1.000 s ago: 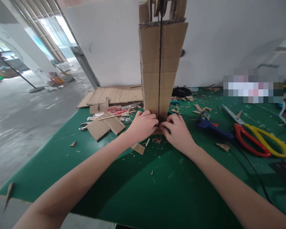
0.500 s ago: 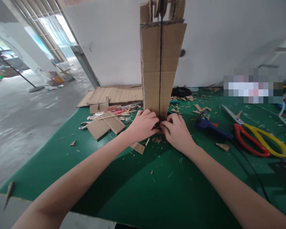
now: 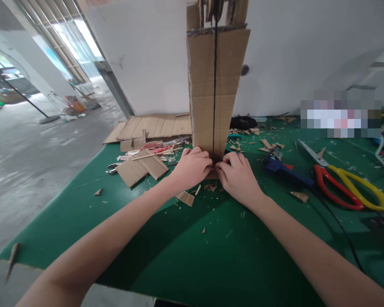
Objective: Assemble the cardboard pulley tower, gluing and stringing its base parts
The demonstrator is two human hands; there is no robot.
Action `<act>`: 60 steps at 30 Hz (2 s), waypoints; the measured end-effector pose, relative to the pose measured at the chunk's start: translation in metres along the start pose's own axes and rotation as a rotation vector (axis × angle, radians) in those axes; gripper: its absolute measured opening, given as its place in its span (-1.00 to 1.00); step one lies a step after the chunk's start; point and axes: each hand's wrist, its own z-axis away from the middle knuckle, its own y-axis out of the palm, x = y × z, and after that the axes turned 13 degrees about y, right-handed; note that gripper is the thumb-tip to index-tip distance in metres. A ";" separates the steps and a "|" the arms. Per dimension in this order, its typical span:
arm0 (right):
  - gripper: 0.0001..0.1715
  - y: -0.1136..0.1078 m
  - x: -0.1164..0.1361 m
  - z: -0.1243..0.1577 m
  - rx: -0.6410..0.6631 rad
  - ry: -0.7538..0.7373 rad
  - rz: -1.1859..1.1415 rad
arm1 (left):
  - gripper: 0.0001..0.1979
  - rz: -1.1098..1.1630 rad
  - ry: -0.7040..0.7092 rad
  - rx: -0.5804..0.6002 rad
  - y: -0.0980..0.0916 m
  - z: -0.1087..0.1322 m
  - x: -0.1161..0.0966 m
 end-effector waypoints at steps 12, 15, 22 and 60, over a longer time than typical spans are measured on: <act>-0.72 0.003 0.001 0.001 -0.008 0.015 0.022 | -0.87 0.034 -0.033 -0.031 0.001 0.000 -0.003; -0.73 0.002 0.001 0.001 -0.006 0.019 0.028 | -0.84 0.051 -0.062 -0.062 0.001 -0.001 -0.003; -0.76 0.000 0.001 0.000 -0.001 0.024 0.025 | -0.85 0.054 -0.074 -0.022 -0.004 -0.001 -0.002; -0.77 0.000 0.000 -0.001 -0.044 -0.043 0.176 | -0.81 0.073 0.014 -0.093 -0.040 0.002 0.009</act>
